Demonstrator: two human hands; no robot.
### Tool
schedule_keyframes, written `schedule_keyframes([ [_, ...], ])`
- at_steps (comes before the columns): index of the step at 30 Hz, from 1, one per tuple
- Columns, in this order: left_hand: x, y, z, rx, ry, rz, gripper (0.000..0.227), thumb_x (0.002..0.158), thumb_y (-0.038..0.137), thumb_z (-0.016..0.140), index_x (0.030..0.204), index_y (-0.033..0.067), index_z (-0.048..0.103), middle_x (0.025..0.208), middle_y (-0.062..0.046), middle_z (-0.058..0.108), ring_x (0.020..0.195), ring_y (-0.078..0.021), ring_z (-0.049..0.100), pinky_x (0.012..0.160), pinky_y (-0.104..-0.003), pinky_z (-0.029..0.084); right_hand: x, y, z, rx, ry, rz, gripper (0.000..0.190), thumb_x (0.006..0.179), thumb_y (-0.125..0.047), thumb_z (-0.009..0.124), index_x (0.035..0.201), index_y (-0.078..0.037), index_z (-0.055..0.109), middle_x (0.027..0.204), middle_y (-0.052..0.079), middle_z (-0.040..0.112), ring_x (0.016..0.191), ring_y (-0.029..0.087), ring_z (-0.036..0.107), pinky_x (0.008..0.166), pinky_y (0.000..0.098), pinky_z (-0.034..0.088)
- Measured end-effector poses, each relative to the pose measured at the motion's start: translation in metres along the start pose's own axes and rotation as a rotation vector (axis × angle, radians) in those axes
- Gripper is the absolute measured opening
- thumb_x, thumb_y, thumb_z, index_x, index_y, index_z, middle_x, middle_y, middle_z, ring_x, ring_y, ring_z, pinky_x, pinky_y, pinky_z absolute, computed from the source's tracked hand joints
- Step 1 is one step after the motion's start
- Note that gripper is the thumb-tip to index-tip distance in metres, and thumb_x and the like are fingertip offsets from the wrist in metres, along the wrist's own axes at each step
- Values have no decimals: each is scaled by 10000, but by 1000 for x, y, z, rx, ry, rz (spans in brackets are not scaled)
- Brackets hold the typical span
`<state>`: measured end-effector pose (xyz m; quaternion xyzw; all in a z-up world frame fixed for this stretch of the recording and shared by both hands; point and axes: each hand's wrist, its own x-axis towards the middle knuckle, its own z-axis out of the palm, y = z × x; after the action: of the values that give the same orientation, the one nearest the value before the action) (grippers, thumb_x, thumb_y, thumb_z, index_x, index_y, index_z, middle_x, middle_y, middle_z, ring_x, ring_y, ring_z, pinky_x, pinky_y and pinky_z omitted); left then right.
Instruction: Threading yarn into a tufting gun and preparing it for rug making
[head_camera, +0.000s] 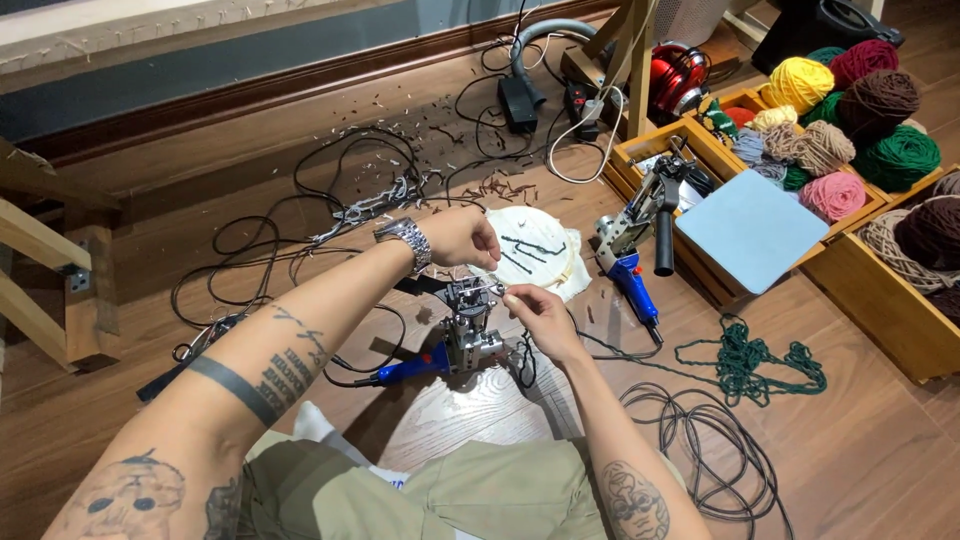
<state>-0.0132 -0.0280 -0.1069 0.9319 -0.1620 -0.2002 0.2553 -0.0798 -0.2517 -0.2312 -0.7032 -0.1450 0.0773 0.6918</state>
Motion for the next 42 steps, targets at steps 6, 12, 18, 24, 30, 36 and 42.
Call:
schedule_keyframes([
  [6, 5, -5, 6, -9, -8, 18, 254, 814, 406, 842, 1052, 321, 827, 938, 68, 812, 1008, -175, 757, 935, -344, 571, 11, 26, -2, 160, -15, 3, 141, 985, -80, 732, 1119, -50, 766, 872, 102, 746, 758, 121, 651, 606, 183, 467],
  [12, 10, -7, 11, -18, -43, 5, 260, 831, 403, 833, 1078, 322, 822, 975, 67, 816, 1032, -179, 757, 949, -349, 567, 9, 19, 0, 195, -37, 31, 165, 987, -56, 715, 1142, -27, 764, 906, 86, 742, 821, 119, 666, 628, 185, 489],
  [18, 6, -1, 12, -44, -113, 32, 219, 842, 349, 824, 1057, 306, 828, 967, 69, 819, 1010, -157, 749, 948, -331, 561, 8, 12, 1, 251, -47, -4, 292, 955, 2, 725, 1246, -7, 728, 1003, 117, 786, 843, 118, 700, 641, 187, 490],
  [24, -1, 8, 7, -65, -150, 42, 196, 803, 353, 864, 997, 346, 840, 915, 106, 817, 952, -105, 748, 921, -281, 556, 1, -25, 6, 283, -65, 1, 375, 946, 15, 720, 1317, -4, 672, 1089, 126, 799, 871, 96, 710, 669, 171, 492],
  [30, 7, 7, 12, 10, -119, 60, 192, 815, 368, 843, 989, 288, 837, 879, 74, 813, 934, -154, 758, 898, -318, 563, 2, -22, 5, 330, -37, 18, 356, 958, -1, 718, 1312, -11, 683, 1071, 85, 780, 838, 61, 672, 624, 137, 449],
  [36, 0, 15, -6, -123, -106, 51, 194, 819, 419, 841, 972, 300, 830, 881, 132, 800, 914, -80, 724, 918, -290, 544, 13, -31, 10, 162, 4, -35, 263, 936, -61, 789, 1198, -61, 776, 1012, 28, 792, 840, 17, 660, 682, 157, 534],
  [42, -5, 8, -5, -79, -56, -26, 228, 833, 434, 802, 967, 251, 825, 878, 65, 801, 937, -158, 732, 896, -315, 553, 14, -36, 14, 142, -12, -18, 172, 925, -62, 802, 1097, -69, 799, 910, -26, 752, 815, 15, 605, 751, 191, 521],
])
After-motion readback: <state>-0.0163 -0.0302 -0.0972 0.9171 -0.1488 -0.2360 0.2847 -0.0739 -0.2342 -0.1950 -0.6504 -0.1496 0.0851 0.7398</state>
